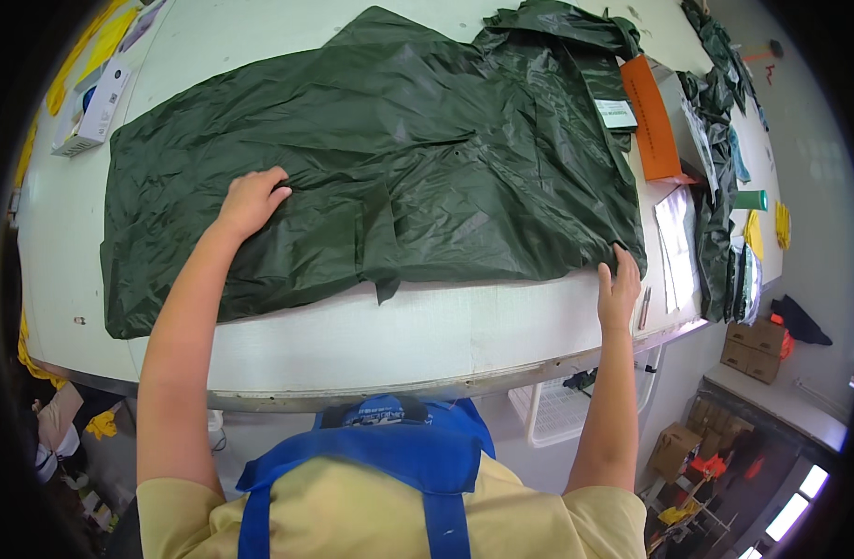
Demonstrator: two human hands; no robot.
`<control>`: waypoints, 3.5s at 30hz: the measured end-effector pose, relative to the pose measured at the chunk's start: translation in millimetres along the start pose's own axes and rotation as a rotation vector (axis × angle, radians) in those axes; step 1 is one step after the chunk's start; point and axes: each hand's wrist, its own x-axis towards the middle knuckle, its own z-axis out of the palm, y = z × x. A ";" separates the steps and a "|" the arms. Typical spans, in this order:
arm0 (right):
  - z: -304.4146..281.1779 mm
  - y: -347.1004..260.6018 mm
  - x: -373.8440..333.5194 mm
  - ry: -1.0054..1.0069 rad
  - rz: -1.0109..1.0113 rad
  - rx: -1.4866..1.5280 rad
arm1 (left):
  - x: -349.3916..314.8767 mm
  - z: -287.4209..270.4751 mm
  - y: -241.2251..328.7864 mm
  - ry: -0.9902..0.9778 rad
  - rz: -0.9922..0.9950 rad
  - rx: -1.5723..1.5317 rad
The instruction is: The person folds a green jacket on a white table, smoothing the fabric and aligning edges. They use scissors to trim loose threads and then fold the jacket into a compact rectangle.
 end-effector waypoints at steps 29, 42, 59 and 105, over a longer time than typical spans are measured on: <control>42.3 22.7 41.2 0.067 0.236 0.258 | -121.0 65.6 127.4 0.175 0.362 -0.453; 44.7 19.4 26.6 0.083 0.087 0.144 | -93.5 43.6 168.2 0.486 -0.057 -0.181; 25.2 -61.0 49.1 -0.104 0.031 -0.114 | -160.5 80.2 138.3 0.219 -0.392 -0.836; 119.9 -145.8 38.7 -0.176 -0.501 0.009 | -210.9 52.0 -141.6 0.197 -0.636 0.082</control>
